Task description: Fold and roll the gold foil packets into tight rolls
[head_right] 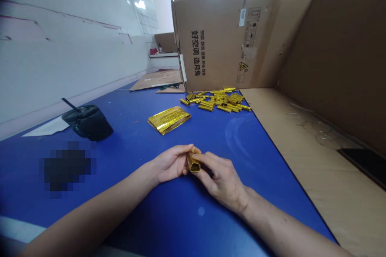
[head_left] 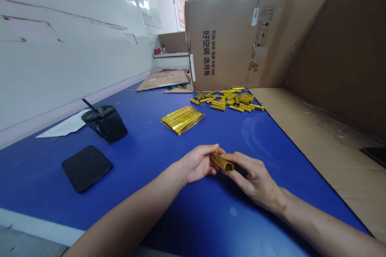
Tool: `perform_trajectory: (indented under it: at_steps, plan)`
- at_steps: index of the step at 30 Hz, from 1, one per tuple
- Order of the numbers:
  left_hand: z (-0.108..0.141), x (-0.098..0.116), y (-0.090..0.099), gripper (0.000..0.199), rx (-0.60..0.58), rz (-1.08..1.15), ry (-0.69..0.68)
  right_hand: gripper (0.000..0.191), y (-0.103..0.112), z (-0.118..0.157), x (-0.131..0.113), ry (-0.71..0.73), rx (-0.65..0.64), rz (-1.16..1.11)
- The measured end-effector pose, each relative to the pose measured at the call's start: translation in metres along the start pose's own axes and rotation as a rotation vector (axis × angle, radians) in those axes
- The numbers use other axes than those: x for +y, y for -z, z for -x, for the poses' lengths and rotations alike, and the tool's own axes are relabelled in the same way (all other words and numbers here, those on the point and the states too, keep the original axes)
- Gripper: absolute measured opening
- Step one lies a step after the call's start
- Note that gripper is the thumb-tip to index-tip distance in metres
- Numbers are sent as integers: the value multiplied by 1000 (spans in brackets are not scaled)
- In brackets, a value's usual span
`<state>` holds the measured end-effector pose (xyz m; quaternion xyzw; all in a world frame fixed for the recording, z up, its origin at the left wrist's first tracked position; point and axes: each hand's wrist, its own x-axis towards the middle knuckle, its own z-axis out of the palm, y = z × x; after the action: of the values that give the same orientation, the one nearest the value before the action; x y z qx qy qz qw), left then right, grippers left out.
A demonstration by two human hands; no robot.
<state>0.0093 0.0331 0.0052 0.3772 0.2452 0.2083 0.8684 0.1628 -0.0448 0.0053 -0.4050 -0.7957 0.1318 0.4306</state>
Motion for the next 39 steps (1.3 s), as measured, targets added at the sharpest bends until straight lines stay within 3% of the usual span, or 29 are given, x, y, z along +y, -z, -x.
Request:
perform_trajectory:
  at_steps: [4,7,13,19,24,29,35,39]
  plan:
    - [1,0,-1,10,29,-69,-15,29,-1,1,1,-21,4,1]
    - [2,0,-6,14,69,-139,13,34,-1,1,1,13,-17,-6]
    - [2,-3,-11,24,93,-253,41,21,3,-2,-3,87,-49,14]
    - [2,-4,-11,30,84,-274,60,15,2,-1,-2,60,-40,34]
    - [6,-4,-13,27,36,-191,-63,10,2,-2,-1,-75,71,71]
    - [10,1,-11,26,-57,-265,-116,14,3,-5,3,-210,174,41]
    - [1,-8,-12,22,108,-548,-346,14,2,-4,6,-246,170,29]
    - [-4,-10,-8,15,111,-695,-380,25,2,-3,5,-215,207,24]
